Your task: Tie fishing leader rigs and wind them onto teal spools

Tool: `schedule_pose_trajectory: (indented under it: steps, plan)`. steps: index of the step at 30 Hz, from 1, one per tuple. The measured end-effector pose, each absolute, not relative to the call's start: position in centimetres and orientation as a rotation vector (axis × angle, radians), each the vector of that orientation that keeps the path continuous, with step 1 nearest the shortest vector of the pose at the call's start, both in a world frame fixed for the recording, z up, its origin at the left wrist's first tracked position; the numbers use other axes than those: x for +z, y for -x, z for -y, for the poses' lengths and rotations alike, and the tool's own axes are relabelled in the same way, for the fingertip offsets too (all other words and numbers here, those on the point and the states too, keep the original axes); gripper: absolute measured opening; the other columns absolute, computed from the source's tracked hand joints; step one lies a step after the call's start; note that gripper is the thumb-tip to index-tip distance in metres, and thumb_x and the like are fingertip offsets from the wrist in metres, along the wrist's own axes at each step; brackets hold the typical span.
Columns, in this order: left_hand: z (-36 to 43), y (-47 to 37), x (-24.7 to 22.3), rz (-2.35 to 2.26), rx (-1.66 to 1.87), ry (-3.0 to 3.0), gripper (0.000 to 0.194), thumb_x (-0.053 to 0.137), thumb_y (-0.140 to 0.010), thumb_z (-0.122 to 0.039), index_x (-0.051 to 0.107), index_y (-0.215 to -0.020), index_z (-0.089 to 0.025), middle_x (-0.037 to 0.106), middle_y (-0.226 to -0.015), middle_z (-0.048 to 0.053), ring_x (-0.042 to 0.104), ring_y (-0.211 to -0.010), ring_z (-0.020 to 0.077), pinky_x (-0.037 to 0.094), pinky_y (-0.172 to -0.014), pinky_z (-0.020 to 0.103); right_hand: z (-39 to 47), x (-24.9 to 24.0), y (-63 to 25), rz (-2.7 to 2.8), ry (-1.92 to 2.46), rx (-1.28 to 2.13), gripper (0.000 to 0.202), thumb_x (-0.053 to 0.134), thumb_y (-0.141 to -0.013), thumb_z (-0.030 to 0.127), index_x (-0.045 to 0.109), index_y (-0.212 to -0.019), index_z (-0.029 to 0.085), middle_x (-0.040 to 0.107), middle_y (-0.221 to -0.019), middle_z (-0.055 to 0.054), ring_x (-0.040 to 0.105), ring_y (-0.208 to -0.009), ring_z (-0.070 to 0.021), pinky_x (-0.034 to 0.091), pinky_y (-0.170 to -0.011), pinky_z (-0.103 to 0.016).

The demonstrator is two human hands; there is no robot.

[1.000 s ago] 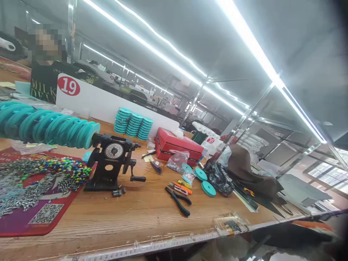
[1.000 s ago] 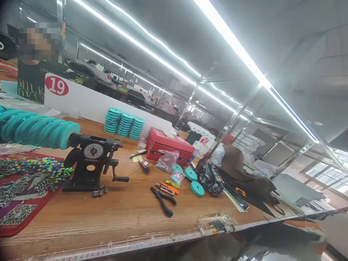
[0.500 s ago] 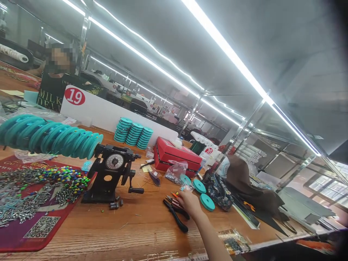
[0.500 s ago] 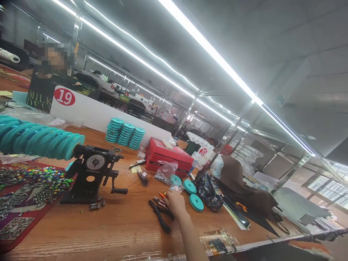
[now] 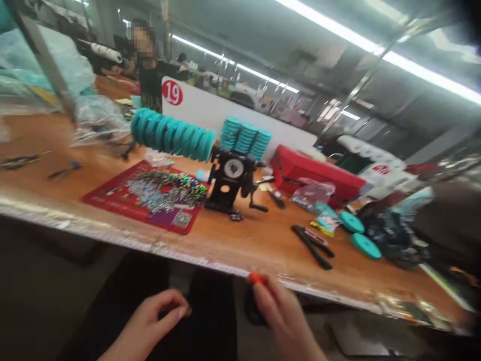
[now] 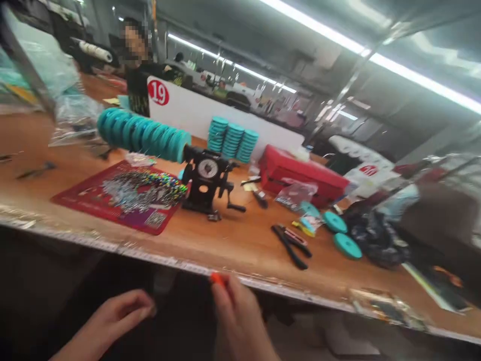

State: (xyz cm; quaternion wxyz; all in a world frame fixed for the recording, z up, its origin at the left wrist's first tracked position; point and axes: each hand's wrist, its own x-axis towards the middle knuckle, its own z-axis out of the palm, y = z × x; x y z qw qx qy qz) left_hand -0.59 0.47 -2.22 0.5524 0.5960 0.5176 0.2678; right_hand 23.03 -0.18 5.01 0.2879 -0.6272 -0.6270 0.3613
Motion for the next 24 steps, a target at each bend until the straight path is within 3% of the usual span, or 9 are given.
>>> schedule_pose_trajectory:
  steps: [6, 14, 17, 21, 24]
  plan:
    - [-0.3, 1.5, -1.8, -1.261, 0.725, -1.181, 0.015, 0.054, -0.072, -0.030, 0.058, -0.067, -0.017, 0.058, -0.066, -0.001, 0.052, -0.068, 0.0153, 0.040, -0.064, 0.023, 3.0, -2.6, -15.2, 1.649, 1.538, 1.428, 0.036, 0.029, -0.086, 0.046, 0.049, -0.079, 0.016, 0.044, -0.054, 0.003, 0.039, -0.042, -0.0071, 0.030, -0.042, -0.019]
    - [-0.1, 1.5, -1.5, -1.226, 0.755, -1.039, 0.020, 0.056, -0.072, -0.035, 0.061, -0.070, -0.015, 0.061, -0.068, 0.000, 0.053, -0.070, 0.0154, 0.042, -0.066, 0.024, 2.8, -3.7, -13.5, 1.371, 1.357, 1.618, 0.039, 0.037, -0.085, 0.045, 0.048, -0.110, 0.017, 0.048, -0.051, 0.005, 0.030, -0.036, -0.0037, 0.022, -0.035, -0.016]
    - [-0.1, 1.4, -1.7, -1.210, 0.742, -1.029, 0.020, 0.056, -0.072, -0.034, 0.061, -0.071, -0.015, 0.062, -0.069, 0.000, 0.054, -0.070, 0.0156, 0.043, -0.067, 0.024, 2.7, -3.9, -13.4, 1.352, 1.397, 1.523, 0.036, 0.039, -0.085, 0.043, 0.051, -0.109, 0.018, 0.052, -0.057, 0.002, 0.036, -0.039, -0.0045, 0.027, -0.036, -0.016]
    - [0.0, 1.3, -2.0, -1.237, 0.712, -1.120, 0.020, 0.056, -0.072, -0.035, 0.060, -0.068, -0.015, 0.061, -0.068, 0.000, 0.053, -0.068, 0.0154, 0.042, -0.065, 0.024, 1.7, -3.3, -13.6, 1.514, 1.411, 1.188, 0.018, 0.050, -0.081, 0.030, 0.059, -0.093, 0.021, 0.057, -0.082, -0.002, 0.053, -0.071, -0.0119, 0.042, -0.063, -0.020]
    - [0.2, 1.3, -2.2, -1.224, 0.668, -1.176, 0.020, 0.054, -0.073, -0.034, 0.060, -0.069, -0.015, 0.061, -0.067, 0.001, 0.053, -0.068, 0.0156, 0.042, -0.064, 0.024, 1.1, -2.9, -13.6, 1.651, 1.421, 1.099, 0.012, 0.049, -0.081, 0.024, 0.059, -0.077, 0.018, 0.055, -0.075, -0.001, 0.053, -0.070, -0.0116, 0.041, -0.063, -0.020]
